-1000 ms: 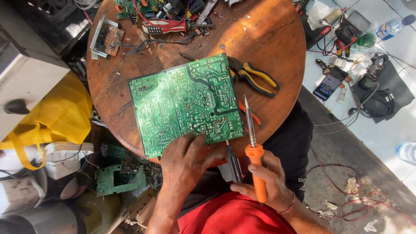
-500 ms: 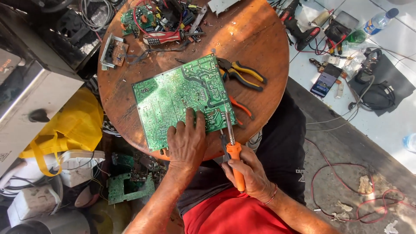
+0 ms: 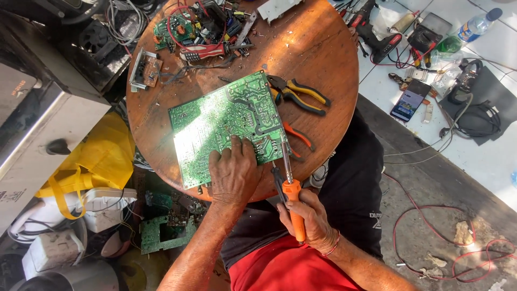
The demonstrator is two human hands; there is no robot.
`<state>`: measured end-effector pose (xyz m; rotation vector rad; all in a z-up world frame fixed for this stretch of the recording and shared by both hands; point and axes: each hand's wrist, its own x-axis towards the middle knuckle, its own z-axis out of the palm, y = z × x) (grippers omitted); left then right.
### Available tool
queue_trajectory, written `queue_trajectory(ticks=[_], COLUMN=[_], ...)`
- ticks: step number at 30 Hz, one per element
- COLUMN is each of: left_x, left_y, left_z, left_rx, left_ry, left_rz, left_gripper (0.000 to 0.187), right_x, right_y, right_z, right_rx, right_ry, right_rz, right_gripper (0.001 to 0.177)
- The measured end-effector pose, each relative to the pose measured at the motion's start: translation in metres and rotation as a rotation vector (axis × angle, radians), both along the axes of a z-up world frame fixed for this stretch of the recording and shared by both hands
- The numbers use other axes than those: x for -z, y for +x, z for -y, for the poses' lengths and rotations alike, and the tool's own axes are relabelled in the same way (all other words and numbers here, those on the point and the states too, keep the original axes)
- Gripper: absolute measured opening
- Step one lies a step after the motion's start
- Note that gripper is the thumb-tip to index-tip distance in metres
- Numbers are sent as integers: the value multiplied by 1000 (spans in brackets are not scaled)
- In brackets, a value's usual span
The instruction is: The person uses a soldering iron to work on a green circuit board placed on a wooden table. They flip the board over to inspect the other side and use pliers to cut a wire before resuming soldering.
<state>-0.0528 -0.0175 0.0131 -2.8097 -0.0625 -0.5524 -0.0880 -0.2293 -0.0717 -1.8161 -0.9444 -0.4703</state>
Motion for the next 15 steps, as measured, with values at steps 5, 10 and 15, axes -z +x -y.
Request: queue_trajectory(ticks=[5,10,15], left_x=[-1,-12,-34], left_y=[0,0,-2], left_z=[-1,-7,-29], left_rx=[14,8,18], left_ry=[-27,-151,-232], left_rz=[-55,-95,-175], left_gripper=[72,57,63], right_x=[1,-14,-51], right_y=[2,7,22], right_z=[1,5,4], right_rx=[-5,-66,-113], right_ry=[2,37,239], right_rz=[10,2,9], right_gripper=[61,74,51])
